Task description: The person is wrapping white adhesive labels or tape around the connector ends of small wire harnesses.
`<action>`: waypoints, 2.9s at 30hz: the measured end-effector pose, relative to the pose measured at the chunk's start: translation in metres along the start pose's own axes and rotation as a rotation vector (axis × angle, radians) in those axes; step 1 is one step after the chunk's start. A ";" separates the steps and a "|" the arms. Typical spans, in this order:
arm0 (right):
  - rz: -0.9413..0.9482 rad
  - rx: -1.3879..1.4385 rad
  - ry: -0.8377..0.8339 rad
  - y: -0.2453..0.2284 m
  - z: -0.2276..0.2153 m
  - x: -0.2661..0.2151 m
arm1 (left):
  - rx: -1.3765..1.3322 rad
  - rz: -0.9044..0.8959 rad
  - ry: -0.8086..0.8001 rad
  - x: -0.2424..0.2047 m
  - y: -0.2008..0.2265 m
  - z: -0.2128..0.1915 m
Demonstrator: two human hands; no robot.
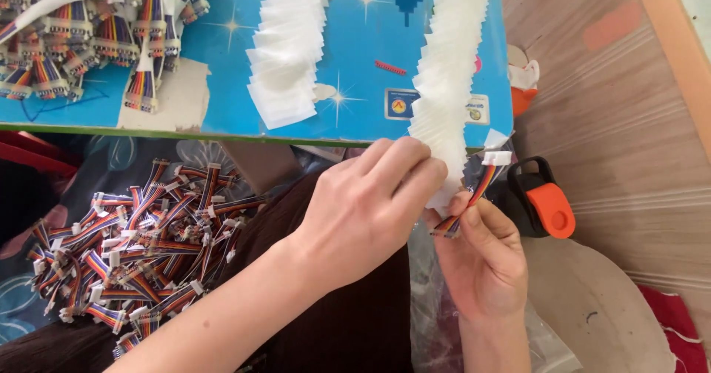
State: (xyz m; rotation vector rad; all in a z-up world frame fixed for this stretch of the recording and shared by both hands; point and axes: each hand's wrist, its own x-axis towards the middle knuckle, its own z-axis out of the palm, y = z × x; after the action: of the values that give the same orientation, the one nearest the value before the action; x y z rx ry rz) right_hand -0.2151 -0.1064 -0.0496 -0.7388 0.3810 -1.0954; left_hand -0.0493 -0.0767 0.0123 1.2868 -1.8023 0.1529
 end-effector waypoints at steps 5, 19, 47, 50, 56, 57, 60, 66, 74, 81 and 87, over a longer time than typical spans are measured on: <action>0.020 -0.007 0.035 -0.004 0.004 -0.004 | -0.008 -0.009 -0.092 -0.006 -0.002 0.002; 0.150 0.178 0.058 -0.005 -0.010 -0.020 | -0.289 0.223 -0.154 -0.050 0.018 -0.040; 0.295 -0.713 0.037 0.036 0.105 -0.068 | -0.770 -0.788 -0.202 -0.089 0.003 -0.094; 0.304 -0.690 0.008 0.035 0.109 -0.068 | -0.716 -0.766 -0.204 -0.088 0.000 -0.097; 0.268 -0.551 0.098 0.047 0.088 -0.073 | -0.612 -0.737 -0.168 -0.090 0.001 -0.095; 0.281 -0.503 0.238 0.051 0.083 -0.075 | -0.579 -0.737 -0.146 -0.093 0.001 -0.093; 0.256 -0.398 0.153 0.055 0.077 -0.078 | -0.768 -1.087 -0.173 -0.092 0.004 -0.090; 0.063 -0.507 0.068 0.056 0.070 -0.076 | -1.034 -1.399 -0.409 -0.095 -0.017 -0.092; -0.182 -1.248 -0.226 0.041 0.106 -0.070 | -1.241 -1.230 -0.781 -0.089 -0.037 -0.118; 0.262 -0.791 -0.165 0.041 0.087 -0.066 | -0.677 -0.526 -0.503 -0.090 -0.018 -0.129; 0.562 -0.688 -0.035 0.036 0.083 -0.062 | -0.661 -0.384 -0.471 -0.107 -0.018 -0.129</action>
State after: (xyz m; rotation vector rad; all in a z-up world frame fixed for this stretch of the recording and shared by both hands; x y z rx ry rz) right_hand -0.1660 -0.0122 -0.0209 -1.1606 0.8969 -0.4015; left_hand 0.0470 0.0613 0.0068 1.1940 -1.7099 -0.9500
